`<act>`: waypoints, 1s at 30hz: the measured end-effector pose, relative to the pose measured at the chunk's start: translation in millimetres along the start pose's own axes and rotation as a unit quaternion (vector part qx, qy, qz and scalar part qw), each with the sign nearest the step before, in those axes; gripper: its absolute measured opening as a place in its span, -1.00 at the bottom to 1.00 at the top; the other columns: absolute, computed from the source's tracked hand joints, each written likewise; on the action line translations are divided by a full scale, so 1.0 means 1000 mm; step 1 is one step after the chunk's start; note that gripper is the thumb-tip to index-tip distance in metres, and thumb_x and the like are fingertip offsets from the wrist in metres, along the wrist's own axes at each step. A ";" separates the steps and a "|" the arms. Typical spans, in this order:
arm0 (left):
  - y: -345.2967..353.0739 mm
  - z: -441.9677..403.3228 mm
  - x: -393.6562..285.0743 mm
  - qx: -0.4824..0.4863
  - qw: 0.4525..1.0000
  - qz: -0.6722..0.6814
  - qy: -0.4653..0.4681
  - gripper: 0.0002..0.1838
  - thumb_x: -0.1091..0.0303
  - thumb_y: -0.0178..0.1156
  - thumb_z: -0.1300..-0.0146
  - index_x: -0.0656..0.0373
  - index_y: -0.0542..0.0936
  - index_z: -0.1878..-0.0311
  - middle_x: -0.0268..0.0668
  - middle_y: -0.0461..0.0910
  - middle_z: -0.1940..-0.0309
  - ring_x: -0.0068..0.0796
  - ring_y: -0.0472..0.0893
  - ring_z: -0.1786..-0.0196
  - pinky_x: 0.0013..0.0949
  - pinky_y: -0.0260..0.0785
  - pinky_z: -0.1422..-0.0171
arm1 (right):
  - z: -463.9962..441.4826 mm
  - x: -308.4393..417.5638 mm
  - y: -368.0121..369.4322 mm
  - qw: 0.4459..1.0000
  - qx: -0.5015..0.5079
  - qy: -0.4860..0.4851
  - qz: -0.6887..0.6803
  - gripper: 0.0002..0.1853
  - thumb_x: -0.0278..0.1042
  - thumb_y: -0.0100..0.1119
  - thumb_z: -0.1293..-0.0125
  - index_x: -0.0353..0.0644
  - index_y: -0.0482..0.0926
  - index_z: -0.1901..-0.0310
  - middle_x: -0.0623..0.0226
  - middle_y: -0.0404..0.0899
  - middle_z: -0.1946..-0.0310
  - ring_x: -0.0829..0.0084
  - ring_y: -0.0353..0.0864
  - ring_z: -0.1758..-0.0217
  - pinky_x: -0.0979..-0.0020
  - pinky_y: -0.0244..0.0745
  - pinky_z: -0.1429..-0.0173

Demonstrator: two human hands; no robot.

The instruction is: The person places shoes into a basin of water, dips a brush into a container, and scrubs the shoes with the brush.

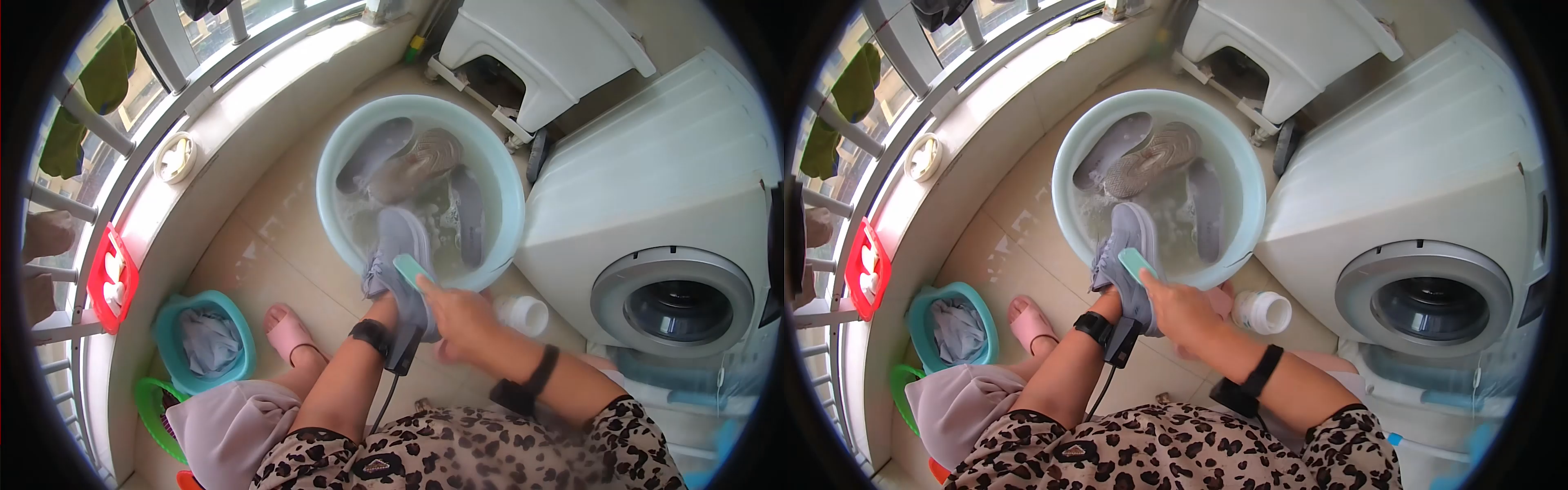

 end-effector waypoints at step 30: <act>-0.012 0.056 0.073 0.006 0.987 0.047 -0.156 -0.73 0.26 -0.01 -0.42 0.15 0.44 -0.08 -0.31 0.52 0.19 -0.47 0.53 0.18 -0.50 0.46 0.15 | 0.018 -0.004 0.013 0.985 0.119 -0.096 0.075 -0.47 -0.31 0.07 -0.20 -0.16 0.35 -0.24 0.12 0.56 0.39 0.05 0.56 0.33 0.15 0.45 0.30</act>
Point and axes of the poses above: each hand's wrist, its own z-axis away from the middle knuckle, its own y-axis out of the palm, x = y × z, the point moved 8 cm from there along -z, towards the middle knuckle
